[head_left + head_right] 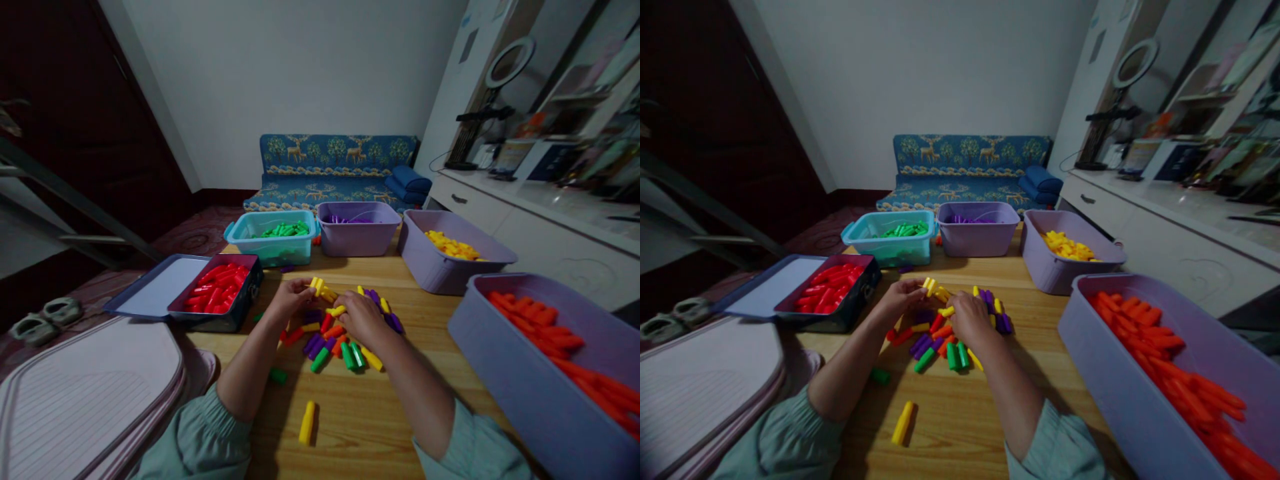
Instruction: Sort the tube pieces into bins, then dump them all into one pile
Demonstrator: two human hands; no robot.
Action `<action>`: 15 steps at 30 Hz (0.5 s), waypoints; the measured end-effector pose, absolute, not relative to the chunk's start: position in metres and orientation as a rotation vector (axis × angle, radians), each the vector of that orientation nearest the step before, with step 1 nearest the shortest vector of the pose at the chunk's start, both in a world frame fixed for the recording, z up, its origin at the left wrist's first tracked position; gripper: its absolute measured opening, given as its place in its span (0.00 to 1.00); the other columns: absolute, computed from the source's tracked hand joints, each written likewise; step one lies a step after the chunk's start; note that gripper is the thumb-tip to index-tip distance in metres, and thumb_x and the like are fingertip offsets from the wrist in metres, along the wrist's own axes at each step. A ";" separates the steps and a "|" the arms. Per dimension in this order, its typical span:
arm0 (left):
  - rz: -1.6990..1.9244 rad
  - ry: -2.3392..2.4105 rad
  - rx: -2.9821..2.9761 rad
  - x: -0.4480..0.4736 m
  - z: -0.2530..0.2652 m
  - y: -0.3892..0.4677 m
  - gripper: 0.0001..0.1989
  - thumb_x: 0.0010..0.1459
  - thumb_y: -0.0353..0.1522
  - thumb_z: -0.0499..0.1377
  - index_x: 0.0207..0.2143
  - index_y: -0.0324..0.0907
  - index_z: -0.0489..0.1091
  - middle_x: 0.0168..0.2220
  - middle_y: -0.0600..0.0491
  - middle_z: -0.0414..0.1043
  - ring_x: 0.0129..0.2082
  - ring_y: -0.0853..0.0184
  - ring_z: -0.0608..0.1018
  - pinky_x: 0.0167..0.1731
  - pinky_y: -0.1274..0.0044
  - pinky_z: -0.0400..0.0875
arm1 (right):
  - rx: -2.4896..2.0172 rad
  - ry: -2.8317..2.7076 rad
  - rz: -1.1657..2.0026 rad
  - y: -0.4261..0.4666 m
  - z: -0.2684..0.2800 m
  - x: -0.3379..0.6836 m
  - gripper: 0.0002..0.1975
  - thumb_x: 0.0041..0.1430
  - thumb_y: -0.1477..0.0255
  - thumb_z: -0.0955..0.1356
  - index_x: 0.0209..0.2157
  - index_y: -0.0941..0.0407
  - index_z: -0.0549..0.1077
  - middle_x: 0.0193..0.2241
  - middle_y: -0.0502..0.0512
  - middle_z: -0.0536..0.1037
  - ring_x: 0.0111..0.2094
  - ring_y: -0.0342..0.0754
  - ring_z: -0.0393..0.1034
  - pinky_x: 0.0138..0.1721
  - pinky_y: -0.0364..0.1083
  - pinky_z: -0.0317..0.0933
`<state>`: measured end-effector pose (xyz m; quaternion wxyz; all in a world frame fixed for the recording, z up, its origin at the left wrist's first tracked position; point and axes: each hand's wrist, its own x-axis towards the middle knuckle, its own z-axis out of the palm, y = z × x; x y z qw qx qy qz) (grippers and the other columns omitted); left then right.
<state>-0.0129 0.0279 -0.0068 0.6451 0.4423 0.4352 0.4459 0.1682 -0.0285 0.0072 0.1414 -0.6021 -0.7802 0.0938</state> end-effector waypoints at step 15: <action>0.962 0.970 1.055 -0.013 -0.002 0.023 0.25 0.31 0.32 0.75 0.31 0.36 0.69 0.25 0.52 0.77 0.22 0.69 0.77 0.26 0.79 0.72 | -1.514 -1.717 0.554 -0.025 0.017 0.161 0.12 0.47 0.78 0.69 0.37 0.56 0.74 0.33 0.52 0.80 0.34 0.45 0.73 0.37 0.42 0.63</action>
